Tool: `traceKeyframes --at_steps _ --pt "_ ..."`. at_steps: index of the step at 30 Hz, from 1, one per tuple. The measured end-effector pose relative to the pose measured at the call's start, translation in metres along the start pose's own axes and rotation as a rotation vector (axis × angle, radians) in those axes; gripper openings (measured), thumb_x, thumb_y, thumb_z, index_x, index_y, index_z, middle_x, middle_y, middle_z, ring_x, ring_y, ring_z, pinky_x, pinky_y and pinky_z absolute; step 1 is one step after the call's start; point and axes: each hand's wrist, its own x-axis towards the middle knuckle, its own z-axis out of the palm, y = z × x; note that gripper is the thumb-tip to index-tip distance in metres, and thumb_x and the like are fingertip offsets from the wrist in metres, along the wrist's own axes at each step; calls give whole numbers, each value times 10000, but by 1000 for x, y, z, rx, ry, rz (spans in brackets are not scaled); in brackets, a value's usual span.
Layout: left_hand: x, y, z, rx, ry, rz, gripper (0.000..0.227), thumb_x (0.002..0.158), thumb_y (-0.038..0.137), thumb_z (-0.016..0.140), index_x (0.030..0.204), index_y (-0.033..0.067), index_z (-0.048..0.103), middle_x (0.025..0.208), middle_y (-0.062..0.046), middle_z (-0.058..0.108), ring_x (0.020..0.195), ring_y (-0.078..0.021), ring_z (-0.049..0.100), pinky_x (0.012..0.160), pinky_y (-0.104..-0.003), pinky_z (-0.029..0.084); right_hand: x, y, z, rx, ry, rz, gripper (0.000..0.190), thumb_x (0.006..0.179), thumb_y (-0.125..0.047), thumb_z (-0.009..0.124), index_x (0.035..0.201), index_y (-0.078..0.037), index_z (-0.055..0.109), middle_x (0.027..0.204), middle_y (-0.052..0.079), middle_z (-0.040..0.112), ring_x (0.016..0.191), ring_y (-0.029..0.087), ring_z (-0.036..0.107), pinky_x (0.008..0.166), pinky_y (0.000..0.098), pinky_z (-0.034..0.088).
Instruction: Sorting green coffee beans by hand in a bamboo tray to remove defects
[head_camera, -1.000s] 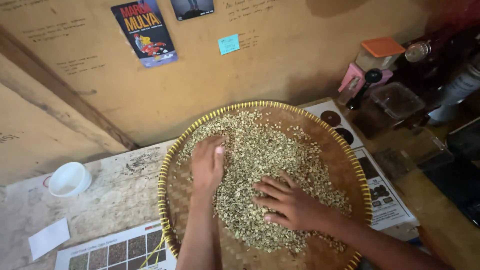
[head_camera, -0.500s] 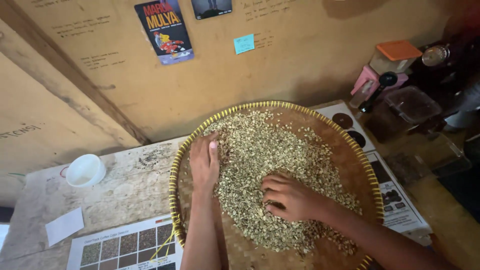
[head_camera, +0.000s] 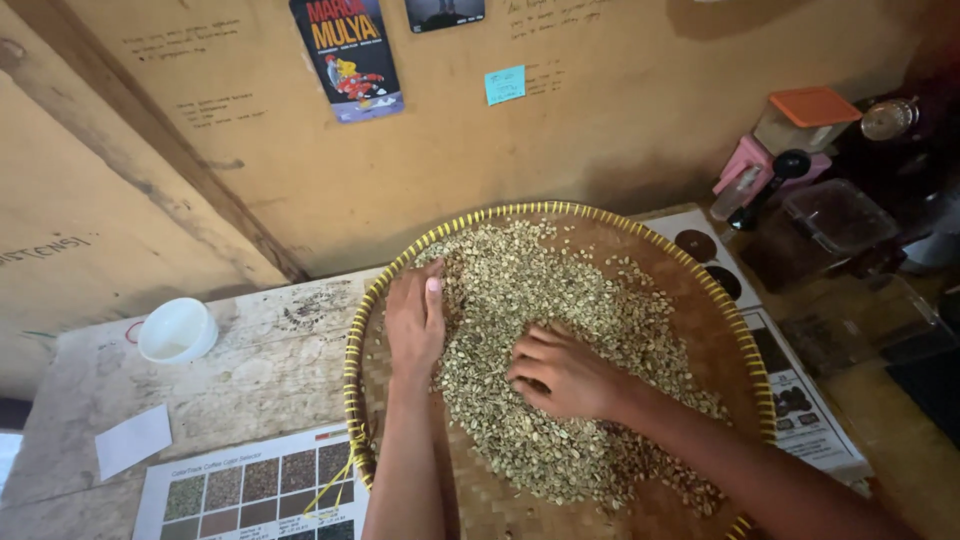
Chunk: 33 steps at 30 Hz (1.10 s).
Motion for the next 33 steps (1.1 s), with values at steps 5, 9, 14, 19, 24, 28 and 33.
traceKeyframes --at_steps 5,9,14,19,24,28,33 --pt "4 14 -11 17 -5 -5 331 1088 250 417 1233 159 700 1002 -102 701 884 -374 639 827 -474 515 16 5 16 -14 -15 18 141 971 -211 647 920 -106 727 933 56 628 917 270 557 771 460 445" --pt "3 11 -6 21 9 -20 320 1094 260 424 1222 153 697 1001 -105 696 890 -368 639 823 -470 516 19 11 26 -42 -31 41 115 855 -228 727 854 -113 737 901 64 640 903 297 570 739 508 452" --pt "5 16 -9 -6 -2 -29 338 1097 261 404 1214 138 696 1033 -104 703 919 -375 643 848 -478 514 20 9 20 -30 -29 23 58 834 -168 729 813 -114 736 888 60 616 888 304 576 733 490 470" --pt "5 13 -9 -40 1 -34 352 1104 271 392 1194 110 691 1019 -133 698 921 -397 644 845 -502 509 17 18 30 125 55 72 58 846 -115 724 790 -97 727 834 55 651 835 310 638 719 478 509" --pt "7 17 -16 -74 22 -28 349 1099 250 393 1160 86 695 1008 -143 694 921 -374 654 854 -470 514 8 43 45 1333 132 577 119 905 -30 547 866 -31 659 687 137 686 544 166 569 465 259 447" --pt "2 0 -4 -114 22 -59 381 1110 285 373 1202 78 680 1030 -162 693 942 -406 641 880 -509 494 15 55 62 1828 104 677 88 829 -128 504 898 -122 560 680 86 587 536 148 517 433 262 403" --pt "0 -2 -3 -69 8 -96 386 1106 308 366 1243 116 673 1069 -117 714 986 -373 659 898 -495 507 49 22 23 1018 154 654 180 970 -148 635 919 3 720 552 -13 470 430 66 385 375 231 288"
